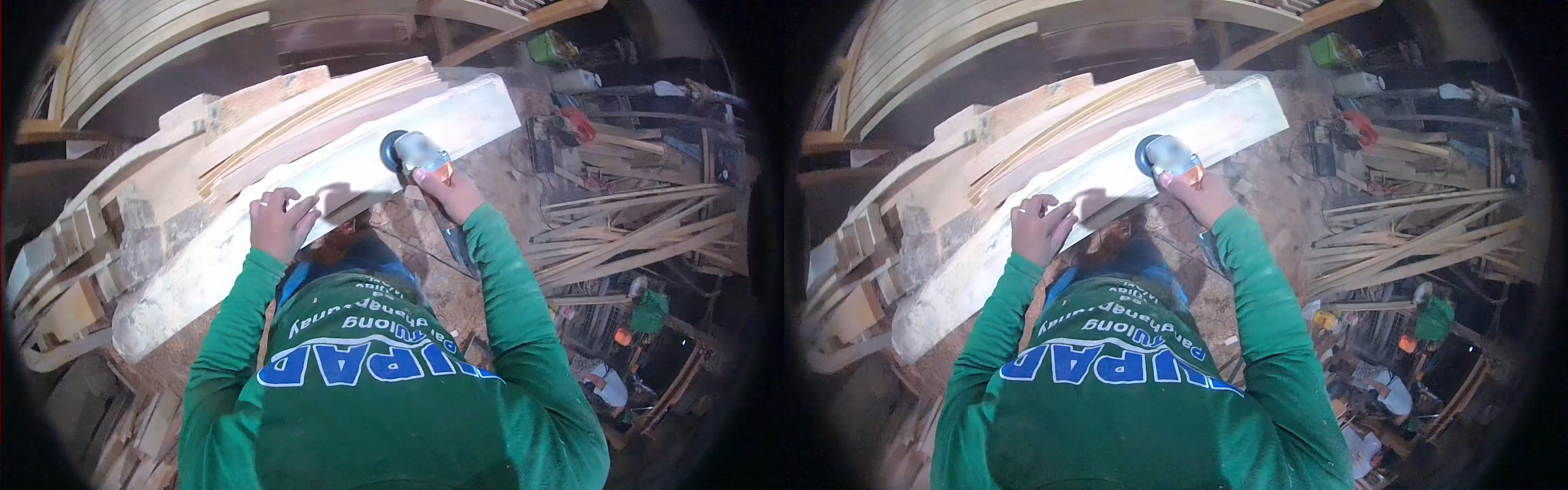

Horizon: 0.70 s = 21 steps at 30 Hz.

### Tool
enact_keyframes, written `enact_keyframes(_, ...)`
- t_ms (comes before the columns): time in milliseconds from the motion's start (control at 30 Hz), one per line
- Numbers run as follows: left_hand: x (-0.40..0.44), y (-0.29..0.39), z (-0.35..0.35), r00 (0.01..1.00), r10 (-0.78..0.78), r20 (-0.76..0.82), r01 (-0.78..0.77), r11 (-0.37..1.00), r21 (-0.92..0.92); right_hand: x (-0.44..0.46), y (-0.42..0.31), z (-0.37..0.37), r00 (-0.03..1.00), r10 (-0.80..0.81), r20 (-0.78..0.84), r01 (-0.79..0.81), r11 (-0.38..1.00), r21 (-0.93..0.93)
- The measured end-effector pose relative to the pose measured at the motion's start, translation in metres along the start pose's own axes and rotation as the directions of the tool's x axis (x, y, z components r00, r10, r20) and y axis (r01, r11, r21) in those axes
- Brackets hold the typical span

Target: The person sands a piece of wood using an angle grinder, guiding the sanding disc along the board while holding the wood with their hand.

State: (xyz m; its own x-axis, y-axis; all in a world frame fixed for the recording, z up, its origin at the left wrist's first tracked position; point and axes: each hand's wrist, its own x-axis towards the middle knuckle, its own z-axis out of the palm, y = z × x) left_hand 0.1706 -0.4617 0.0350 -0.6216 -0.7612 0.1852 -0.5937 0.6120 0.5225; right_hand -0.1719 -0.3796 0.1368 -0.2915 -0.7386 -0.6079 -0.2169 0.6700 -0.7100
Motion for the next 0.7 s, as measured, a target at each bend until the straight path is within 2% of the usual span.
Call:
enact_keyframes(200, 0.021, 0.011, 0.007, 1.000, 0.015, 0.026, -0.016, 0.999, 0.030, 0.030, 0.019, -0.080, 0.987, 0.137, -0.087, -0.143, 0.988, -0.062)
enact_keyframes(333, 0.025, 0.015, 0.004, 0.998, -0.004, 0.056, 0.002, 1.000, 0.030, 0.045, 0.020, -0.125, 0.974, 0.164, -0.158, -0.183, 0.977, -0.113)
enact_keyframes(433, 0.025, 0.015, 0.005, 0.998, 0.001, 0.055, -0.004, 0.999, 0.044, 0.063, 0.044, -0.151, 0.952, 0.194, -0.236, -0.212, 0.976, -0.055)
enact_keyframes(467, 0.025, 0.015, 0.005, 0.998, 0.000, 0.058, -0.003, 0.999, 0.042, 0.069, 0.057, -0.155, 0.960, 0.127, -0.250, -0.123, 0.992, 0.031)
enact_keyframes(567, 0.025, 0.014, 0.005, 0.998, 0.003, 0.056, -0.005, 0.999, 0.037, 0.061, 0.051, -0.163, 0.959, 0.151, -0.239, -0.149, 0.989, 0.024)
enact_keyframes(667, 0.024, 0.016, 0.004, 0.999, 0.002, 0.048, -0.004, 1.000, 0.030, 0.057, 0.066, -0.157, 0.956, 0.145, -0.256, -0.168, 0.983, -0.072)
enact_keyframes(700, 0.024, 0.016, 0.004, 0.999, -0.004, 0.054, 0.002, 0.999, 0.032, 0.052, 0.062, -0.147, 0.957, 0.109, -0.269, -0.128, 0.990, -0.054)
